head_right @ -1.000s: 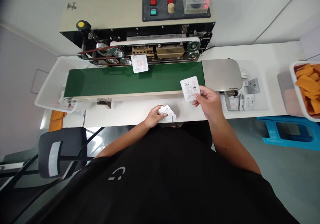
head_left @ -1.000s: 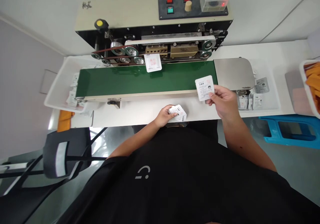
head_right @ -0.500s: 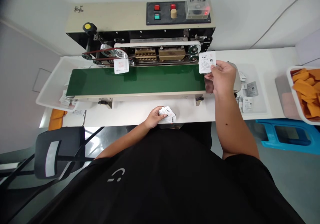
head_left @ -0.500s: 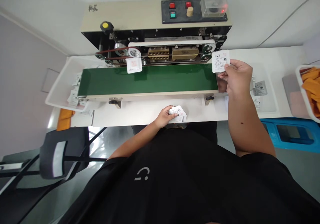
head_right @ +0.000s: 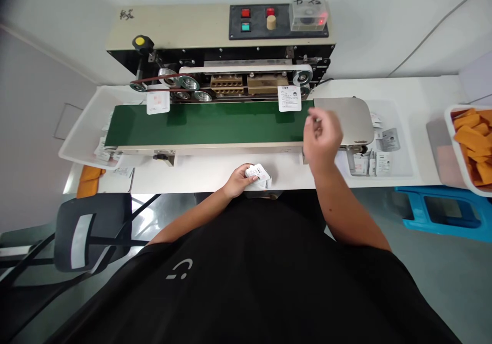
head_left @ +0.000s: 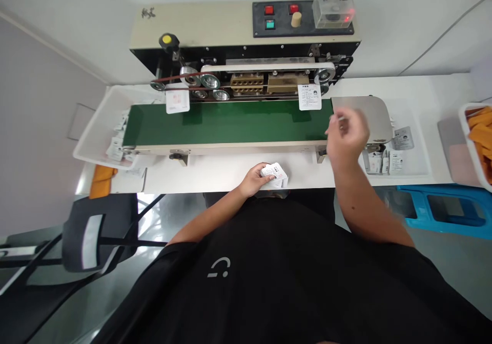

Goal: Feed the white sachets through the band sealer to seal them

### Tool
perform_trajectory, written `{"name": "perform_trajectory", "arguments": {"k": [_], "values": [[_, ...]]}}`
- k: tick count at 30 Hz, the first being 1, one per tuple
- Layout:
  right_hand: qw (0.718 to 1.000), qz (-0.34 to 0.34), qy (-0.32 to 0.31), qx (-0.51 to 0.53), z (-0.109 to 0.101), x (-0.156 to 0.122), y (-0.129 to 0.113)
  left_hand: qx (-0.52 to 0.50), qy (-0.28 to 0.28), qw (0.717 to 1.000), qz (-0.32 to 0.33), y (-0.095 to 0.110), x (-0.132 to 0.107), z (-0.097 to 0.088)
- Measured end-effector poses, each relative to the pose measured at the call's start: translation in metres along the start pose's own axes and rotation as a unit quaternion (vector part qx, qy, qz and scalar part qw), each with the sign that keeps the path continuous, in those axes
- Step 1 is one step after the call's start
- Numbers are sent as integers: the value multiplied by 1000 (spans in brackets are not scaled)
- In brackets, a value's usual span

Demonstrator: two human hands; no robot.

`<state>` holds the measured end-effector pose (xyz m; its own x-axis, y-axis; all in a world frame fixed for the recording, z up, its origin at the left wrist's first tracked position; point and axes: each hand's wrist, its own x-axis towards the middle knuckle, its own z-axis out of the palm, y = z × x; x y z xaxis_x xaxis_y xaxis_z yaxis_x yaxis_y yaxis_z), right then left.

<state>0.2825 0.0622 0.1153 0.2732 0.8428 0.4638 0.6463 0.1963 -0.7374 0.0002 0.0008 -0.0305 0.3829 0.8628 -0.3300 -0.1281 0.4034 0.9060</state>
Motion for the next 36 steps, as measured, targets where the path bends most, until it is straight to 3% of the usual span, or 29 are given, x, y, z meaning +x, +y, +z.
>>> {"name": "perform_trajectory", "arguments": {"k": [1,3,5,8,13,18,26,36], "values": [[999,-15,-30,6,1,-22,-3,-4,2,1000,1,0,0,0],[989,-3,-146,33,6,-62,-7,-10,3,1000,6,2,0,1],[958,38,-276,66,14,-94,-7,-12,-1,1000,17,3,0,2],[921,99,-365,91,24,-119,1,-1,-9,999,37,3,1,4],[927,132,-345,61,27,-129,11,24,-21,998,47,-3,1,8],[924,179,-330,72,28,-130,8,-17,-19,999,46,-6,0,9],[905,200,-373,52,42,-127,-9,-20,34,998,52,-10,-2,13],[942,176,-255,132,50,-132,-14,-26,29,997,62,-3,-2,14]]}}
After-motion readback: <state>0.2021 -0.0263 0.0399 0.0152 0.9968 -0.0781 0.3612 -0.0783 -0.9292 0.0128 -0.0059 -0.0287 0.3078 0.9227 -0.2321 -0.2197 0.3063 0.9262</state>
